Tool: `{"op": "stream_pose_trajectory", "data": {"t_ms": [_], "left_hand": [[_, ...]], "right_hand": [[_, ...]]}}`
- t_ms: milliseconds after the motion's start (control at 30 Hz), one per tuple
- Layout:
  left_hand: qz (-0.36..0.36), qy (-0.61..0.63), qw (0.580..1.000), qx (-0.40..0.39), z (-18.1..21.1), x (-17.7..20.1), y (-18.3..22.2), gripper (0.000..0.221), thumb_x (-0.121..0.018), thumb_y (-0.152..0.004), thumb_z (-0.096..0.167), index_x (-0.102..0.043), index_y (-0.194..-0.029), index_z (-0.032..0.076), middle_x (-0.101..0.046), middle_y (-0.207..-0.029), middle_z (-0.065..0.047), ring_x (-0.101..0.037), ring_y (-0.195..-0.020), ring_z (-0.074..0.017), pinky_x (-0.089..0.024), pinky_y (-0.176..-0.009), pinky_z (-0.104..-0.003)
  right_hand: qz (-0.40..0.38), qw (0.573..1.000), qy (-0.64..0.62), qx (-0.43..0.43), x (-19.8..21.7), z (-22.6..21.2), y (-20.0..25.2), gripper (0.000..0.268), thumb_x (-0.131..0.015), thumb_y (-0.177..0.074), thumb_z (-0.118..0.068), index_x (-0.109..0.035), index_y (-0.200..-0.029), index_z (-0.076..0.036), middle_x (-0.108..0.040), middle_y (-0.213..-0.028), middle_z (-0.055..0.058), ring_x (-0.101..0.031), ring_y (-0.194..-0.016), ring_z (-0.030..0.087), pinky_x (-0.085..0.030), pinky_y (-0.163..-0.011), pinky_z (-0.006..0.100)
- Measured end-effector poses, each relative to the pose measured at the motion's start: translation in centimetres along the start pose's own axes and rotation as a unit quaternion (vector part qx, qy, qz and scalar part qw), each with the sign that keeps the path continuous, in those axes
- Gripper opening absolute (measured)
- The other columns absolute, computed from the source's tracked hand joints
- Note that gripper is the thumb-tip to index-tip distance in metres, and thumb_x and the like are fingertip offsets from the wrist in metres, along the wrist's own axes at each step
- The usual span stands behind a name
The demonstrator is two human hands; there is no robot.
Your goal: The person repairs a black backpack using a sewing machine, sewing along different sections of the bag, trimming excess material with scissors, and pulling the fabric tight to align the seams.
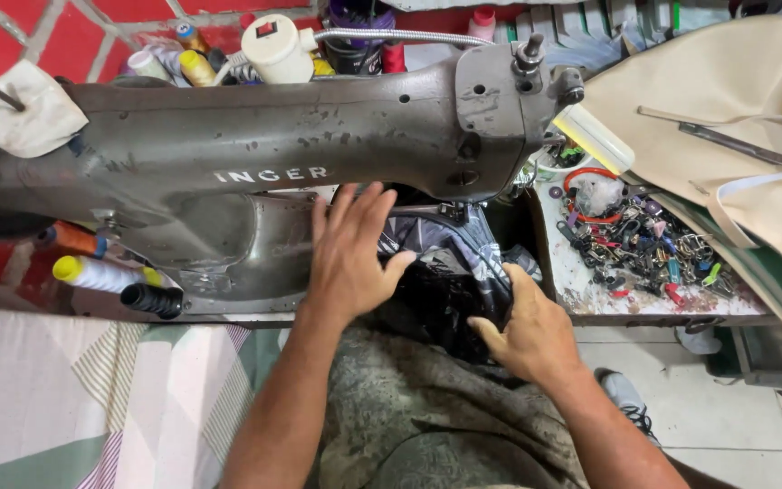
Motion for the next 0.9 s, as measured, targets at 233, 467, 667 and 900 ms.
{"op": "stream_pose_trajectory", "data": {"t_ms": [233,467,667,900], "left_hand": [[0.046,0.051,0.996,-0.049,-0.9,-4.4,2.4,0.034,-0.066,-0.097,0.039,-0.073,-0.112,0.009,-0.071,-0.106,-0.008,-0.066,-0.108,-0.0328,-0.05,-0.1,-0.052],[0.004,0.193,0.981,0.026,3.7,-4.5,8.2,0.011,-0.072,-0.091,0.012,-0.067,-0.098,0.006,-0.062,-0.077,-0.009,-0.063,-0.068,-0.0295,-0.051,-0.061,-0.041],[-0.392,0.228,0.866,0.209,4.6,-5.6,8.1,0.056,-0.077,-0.08,0.033,-0.051,-0.127,0.018,-0.071,-0.095,-0.006,-0.067,-0.087,-0.0308,-0.047,-0.076,-0.043],[-0.508,0.386,0.767,0.071,8.4,-9.9,1.8,0.087,-0.064,-0.088,0.039,-0.021,-0.162,0.027,-0.071,-0.136,-0.009,-0.071,-0.112,-0.0215,-0.048,-0.099,-0.032]], "right_hand": [[0.019,0.995,0.032,0.095,3.8,-0.7,-1.9,0.08,-0.079,-0.078,-0.043,-0.047,-0.148,-0.023,-0.069,-0.113,0.01,-0.072,-0.097,0.043,-0.059,-0.081,0.059],[0.028,0.994,0.043,0.093,-0.3,3.0,2.8,0.065,-0.073,-0.085,-0.04,-0.046,-0.143,-0.026,-0.064,-0.103,0.006,-0.07,-0.085,0.038,-0.057,-0.066,0.055],[0.028,0.994,0.005,0.104,-3.8,7.4,9.5,0.064,-0.072,-0.088,-0.035,-0.042,-0.142,-0.018,-0.064,-0.107,0.01,-0.068,-0.084,0.043,-0.053,-0.063,0.054],[-0.036,0.992,-0.016,0.12,-2.4,7.7,9.9,0.062,-0.068,-0.092,-0.027,-0.037,-0.144,-0.012,-0.061,-0.102,0.015,-0.063,-0.085,0.041,-0.05,-0.062,0.055]]}}
Point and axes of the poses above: each hand's wrist, its own y-axis away from the middle knuckle, its own x-axis out of the back of the hand, z = x × y, the point moved 7 cm from there along -y, towards the middle knuckle
